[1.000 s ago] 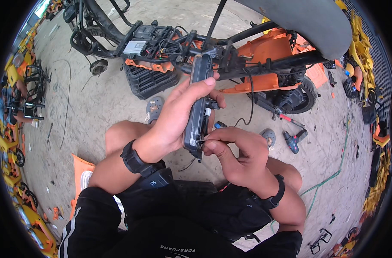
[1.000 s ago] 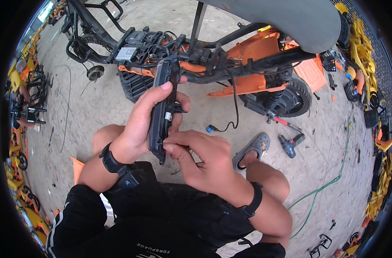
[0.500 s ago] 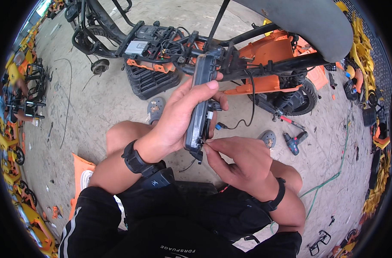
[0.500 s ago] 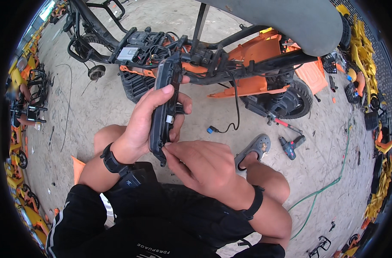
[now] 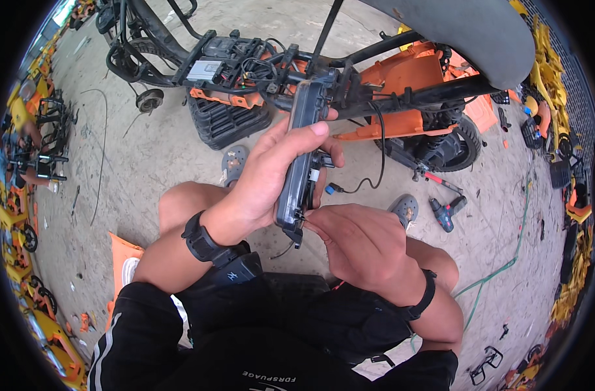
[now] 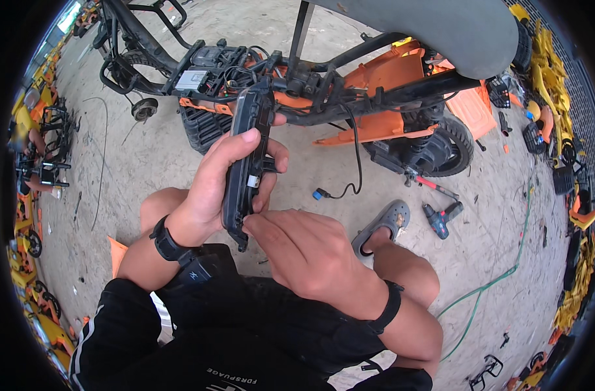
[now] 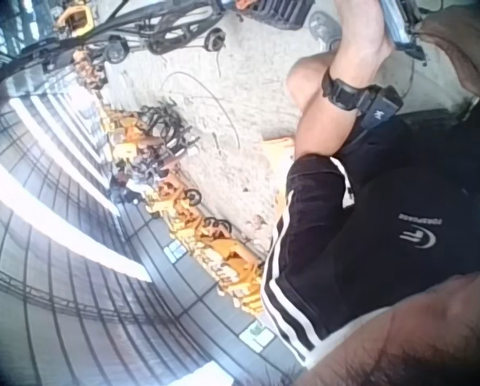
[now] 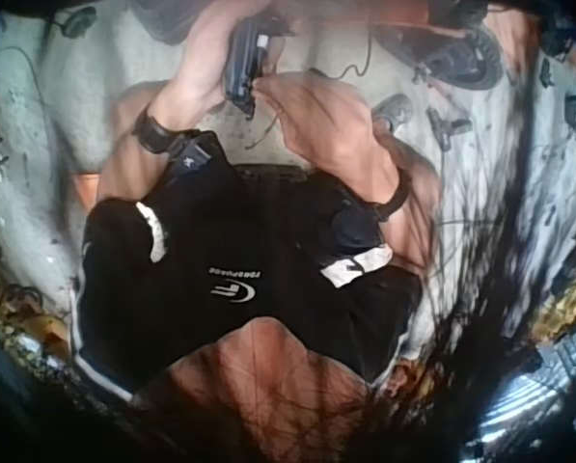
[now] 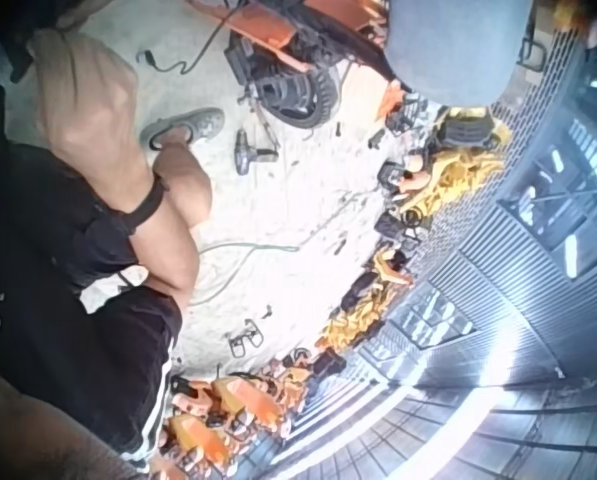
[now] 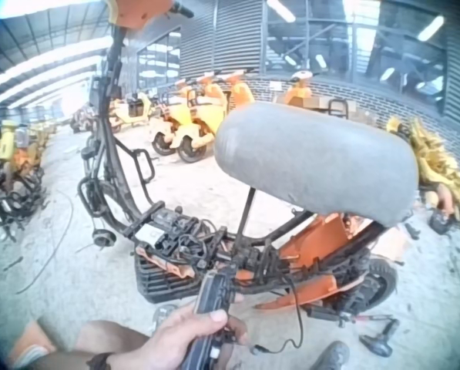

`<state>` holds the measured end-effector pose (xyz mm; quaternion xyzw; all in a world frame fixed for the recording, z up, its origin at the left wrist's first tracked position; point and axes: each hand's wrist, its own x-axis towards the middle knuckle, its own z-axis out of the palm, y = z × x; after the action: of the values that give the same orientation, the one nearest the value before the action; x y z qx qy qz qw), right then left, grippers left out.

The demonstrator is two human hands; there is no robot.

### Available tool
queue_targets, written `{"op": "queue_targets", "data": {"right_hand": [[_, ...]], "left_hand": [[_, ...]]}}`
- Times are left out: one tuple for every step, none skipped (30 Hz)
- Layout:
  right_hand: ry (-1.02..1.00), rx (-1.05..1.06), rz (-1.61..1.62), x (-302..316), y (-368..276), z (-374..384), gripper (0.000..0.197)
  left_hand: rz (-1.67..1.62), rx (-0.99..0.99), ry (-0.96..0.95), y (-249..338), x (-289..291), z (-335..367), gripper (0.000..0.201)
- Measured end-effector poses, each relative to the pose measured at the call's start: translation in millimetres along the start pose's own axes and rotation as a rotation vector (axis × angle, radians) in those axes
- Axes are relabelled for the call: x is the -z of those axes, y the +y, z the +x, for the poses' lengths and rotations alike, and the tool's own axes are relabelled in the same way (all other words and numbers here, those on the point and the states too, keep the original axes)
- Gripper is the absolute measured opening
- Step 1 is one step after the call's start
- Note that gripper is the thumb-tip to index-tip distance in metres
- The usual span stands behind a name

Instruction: The person sits on the floor and assembles a scooter light assembly by hand, connecting wires and securing components. They repeatedly adjust the wiring and housing, then place the assembly onto the scooter frame.

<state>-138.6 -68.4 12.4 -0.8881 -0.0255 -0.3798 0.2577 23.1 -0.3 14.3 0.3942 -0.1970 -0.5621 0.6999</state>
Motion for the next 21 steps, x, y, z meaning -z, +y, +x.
{"op": "queue_targets", "data": {"right_hand": [[0.002,-0.008,0.023,-2,-1,1,0.027],[0.003,-0.016,0.048,-1,-1,1,0.027],[0.005,-0.024,0.074,0,-1,1,0.026],[0.005,-0.03,0.078,-1,0,1,0.026],[0.002,-0.036,0.066,5,-1,-1,0.025],[-0.003,-0.044,0.055,5,-1,0,0.024],[-0.002,-0.067,0.045,7,-2,-3,0.022],[-0.002,-0.065,0.057,6,-2,-2,0.022],[-0.004,-0.062,0.07,4,-1,0,0.022],[0.001,-0.052,0.09,0,-1,4,0.022],[0.002,-0.086,0.09,0,-5,6,0.021],[-0.026,-0.129,0.048,5,-9,3,0.021],[-0.034,-0.145,0.036,5,-11,4,0.021],[-0.029,-0.14,0.043,2,-11,7,0.022],[-0.027,-0.146,0.01,3,-14,10,0.019],[-0.024,-0.15,-0.024,3,-16,9,0.017],[-0.007,-0.119,-0.053,4,-16,6,0.017],[0.011,-0.102,-0.103,6,-13,2,0.017],[0.027,-0.088,-0.12,6,-11,1,0.017],[0.024,-0.087,-0.133,5,-13,-2,0.017],[0.024,-0.089,-0.148,2,-12,2,0.017]], "left_hand": [[0.003,-0.003,0.01,2,0,-2,0.045],[0.007,-0.006,0.022,4,0,-4,0.044],[-0.002,0.01,0.02,0,-3,-3,0.044],[0.02,0.022,0.038,0,-3,-3,0.043],[0.032,0.033,0.033,-2,-8,-2,0.042],[-0.02,0.04,0.015,-2,-7,-2,0.042],[-0.018,0.034,0.003,-3,-8,-1,0.042],[-0.017,0.027,-0.009,-2,-7,-2,0.043],[-0.015,0.013,0.015,0,-6,-1,0.043],[-0.041,0.004,0.002,3,-2,-3,0.043],[-0.039,0.005,0.014,4,-3,-3,0.043],[-0.039,0.002,0.027,2,-4,-4,0.043],[-0.006,-0.004,0.063,2,-2,-6,0.042],[0.0,0.0,0.063,3,-1,-8,0.041],[0.019,-0.015,0.051,6,-2,-9,0.04],[0.02,-0.011,0.028,4,1,-9,0.04],[0.037,-0.036,0.042,3,-2,-8,0.04],[0.069,-0.055,0.028,4,-10,-5,0.041],[0.059,-0.065,-0.003,1,-13,1,0.04],[0.052,-0.025,-0.005,1,-10,0,0.04],[0.107,-0.097,-0.003,-6,1,7,0.043]]}}
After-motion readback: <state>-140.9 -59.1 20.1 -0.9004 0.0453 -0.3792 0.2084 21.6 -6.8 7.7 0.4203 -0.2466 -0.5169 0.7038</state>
